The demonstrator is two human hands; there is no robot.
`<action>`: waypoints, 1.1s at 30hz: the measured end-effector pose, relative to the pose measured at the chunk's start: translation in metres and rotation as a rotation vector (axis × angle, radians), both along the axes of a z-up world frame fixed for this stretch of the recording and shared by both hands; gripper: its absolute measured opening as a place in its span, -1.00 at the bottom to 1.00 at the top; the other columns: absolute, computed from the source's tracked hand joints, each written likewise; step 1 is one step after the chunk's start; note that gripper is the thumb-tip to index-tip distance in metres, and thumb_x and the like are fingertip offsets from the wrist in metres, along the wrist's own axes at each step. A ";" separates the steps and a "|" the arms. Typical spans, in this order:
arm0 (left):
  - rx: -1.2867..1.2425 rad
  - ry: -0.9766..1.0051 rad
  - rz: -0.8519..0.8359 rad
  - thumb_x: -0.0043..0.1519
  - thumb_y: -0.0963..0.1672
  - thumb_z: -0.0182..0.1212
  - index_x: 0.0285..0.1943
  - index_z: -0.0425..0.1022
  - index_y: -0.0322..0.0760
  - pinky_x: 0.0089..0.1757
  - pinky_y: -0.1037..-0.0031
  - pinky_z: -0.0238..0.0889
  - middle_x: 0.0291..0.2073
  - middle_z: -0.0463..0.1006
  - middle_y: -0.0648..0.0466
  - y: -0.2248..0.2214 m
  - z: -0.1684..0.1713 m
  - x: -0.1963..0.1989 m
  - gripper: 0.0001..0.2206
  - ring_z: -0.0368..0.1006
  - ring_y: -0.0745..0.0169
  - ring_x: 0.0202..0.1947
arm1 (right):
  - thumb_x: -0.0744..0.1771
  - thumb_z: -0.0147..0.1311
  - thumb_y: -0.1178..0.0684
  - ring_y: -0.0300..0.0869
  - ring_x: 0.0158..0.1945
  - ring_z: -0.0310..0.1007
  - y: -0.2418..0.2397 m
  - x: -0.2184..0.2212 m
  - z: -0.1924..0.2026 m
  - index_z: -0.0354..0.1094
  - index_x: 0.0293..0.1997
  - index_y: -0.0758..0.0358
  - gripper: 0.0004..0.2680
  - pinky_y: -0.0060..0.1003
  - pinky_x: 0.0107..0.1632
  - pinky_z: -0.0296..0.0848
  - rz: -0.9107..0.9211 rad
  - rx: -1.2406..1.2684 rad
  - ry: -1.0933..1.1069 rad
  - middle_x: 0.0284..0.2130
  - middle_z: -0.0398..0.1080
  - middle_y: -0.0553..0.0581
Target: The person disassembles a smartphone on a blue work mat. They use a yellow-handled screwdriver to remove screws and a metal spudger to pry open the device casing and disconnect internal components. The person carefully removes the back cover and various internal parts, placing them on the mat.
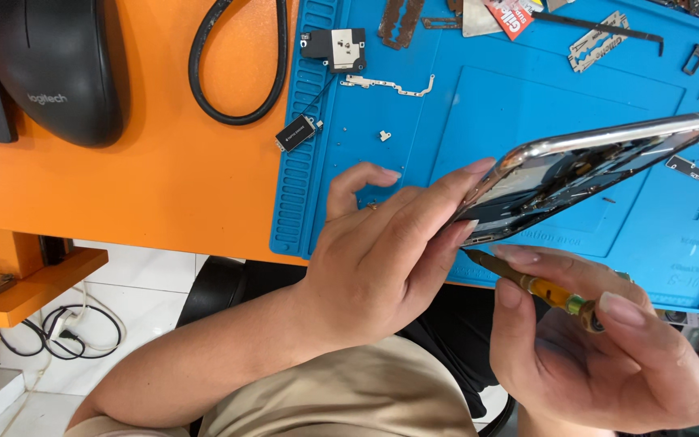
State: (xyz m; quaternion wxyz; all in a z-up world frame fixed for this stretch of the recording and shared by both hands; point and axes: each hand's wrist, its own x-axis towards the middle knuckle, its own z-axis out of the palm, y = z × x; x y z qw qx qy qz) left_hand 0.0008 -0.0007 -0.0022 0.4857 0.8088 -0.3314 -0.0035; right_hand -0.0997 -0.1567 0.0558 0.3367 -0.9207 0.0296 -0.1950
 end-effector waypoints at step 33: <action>-0.052 -0.061 0.078 0.44 -0.18 0.36 0.30 0.34 -0.39 0.19 0.03 0.31 -0.10 0.74 -0.01 -0.008 -0.007 -0.005 -0.66 0.66 0.17 -0.24 | 0.48 0.04 0.25 0.45 0.11 0.63 -0.076 -0.001 -0.041 0.24 -0.06 0.43 -0.94 0.24 0.12 0.59 0.062 -0.312 -0.150 -0.01 0.54 0.59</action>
